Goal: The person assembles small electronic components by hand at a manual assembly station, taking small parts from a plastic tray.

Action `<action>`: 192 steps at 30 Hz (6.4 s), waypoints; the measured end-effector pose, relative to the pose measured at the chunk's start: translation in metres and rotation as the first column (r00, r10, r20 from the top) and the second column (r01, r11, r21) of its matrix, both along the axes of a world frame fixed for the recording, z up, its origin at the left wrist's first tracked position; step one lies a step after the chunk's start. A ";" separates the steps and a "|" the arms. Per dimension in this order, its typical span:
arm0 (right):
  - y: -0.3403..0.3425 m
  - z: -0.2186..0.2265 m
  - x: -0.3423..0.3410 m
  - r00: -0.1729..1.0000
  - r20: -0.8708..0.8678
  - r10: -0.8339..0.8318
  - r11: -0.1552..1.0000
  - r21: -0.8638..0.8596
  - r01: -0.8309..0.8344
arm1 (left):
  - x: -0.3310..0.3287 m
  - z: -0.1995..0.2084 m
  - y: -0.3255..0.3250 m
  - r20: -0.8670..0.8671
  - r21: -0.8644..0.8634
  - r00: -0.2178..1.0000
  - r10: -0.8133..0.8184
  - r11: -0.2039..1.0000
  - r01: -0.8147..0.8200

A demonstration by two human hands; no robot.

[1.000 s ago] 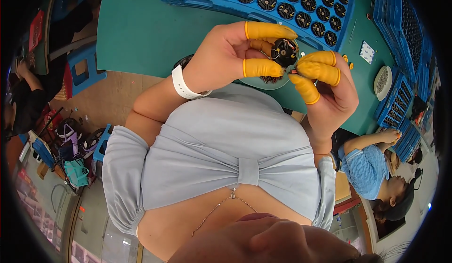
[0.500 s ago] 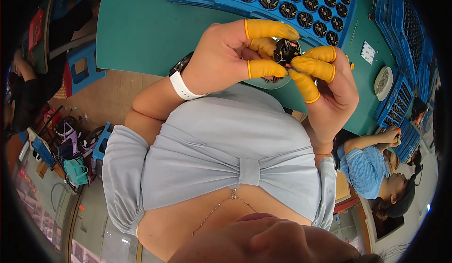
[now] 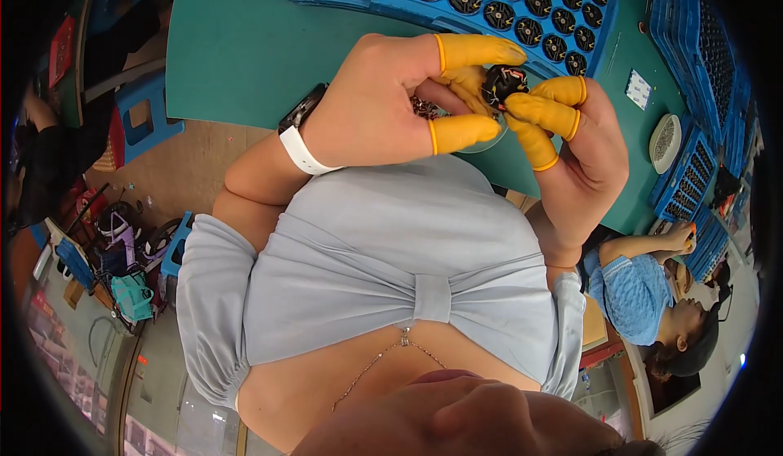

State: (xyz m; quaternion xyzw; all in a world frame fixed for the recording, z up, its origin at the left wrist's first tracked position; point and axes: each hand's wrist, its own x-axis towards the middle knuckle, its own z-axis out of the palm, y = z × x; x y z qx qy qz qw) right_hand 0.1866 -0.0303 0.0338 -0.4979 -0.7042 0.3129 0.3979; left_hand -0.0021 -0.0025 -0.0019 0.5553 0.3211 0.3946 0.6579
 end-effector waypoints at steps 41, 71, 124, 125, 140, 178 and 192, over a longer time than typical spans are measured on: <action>-0.011 -0.025 -0.011 0.942 -0.301 -0.146 0.989 -0.023 0.146 | 0.000 0.007 0.006 0.326 -0.356 0.938 -0.115 0.905 0.235; 0.012 -0.046 0.017 0.659 -0.745 0.104 0.915 -0.189 -0.357 | -0.001 0.003 0.008 0.281 -0.267 0.934 -0.222 0.917 0.298; 0.003 -0.038 -0.004 0.498 -0.812 -0.303 0.864 -0.455 -0.216 | 0.008 -0.012 0.003 0.004 0.015 1.000 -0.024 1.000 0.024; 0.004 -0.039 -0.004 0.503 -0.812 -0.296 0.872 -0.445 -0.206 | 0.009 -0.012 0.003 -0.013 0.016 1.000 -0.023 1.000 0.023; 0.005 -0.043 0.002 0.467 -0.856 -0.222 0.880 -0.383 -0.282 | 0.010 -0.010 0.003 -0.002 0.015 1.000 -0.023 1.000 0.024; 0.003 -0.020 -0.002 0.743 -0.662 -0.096 0.952 -0.278 -0.124 | 0.006 0.000 0.004 0.078 0.011 0.989 -0.127 0.992 0.126; 0.002 -0.023 -0.001 0.652 -0.750 -0.112 0.947 -0.281 -0.159 | 0.007 -0.002 0.003 0.001 0.021 0.991 -0.134 0.991 0.134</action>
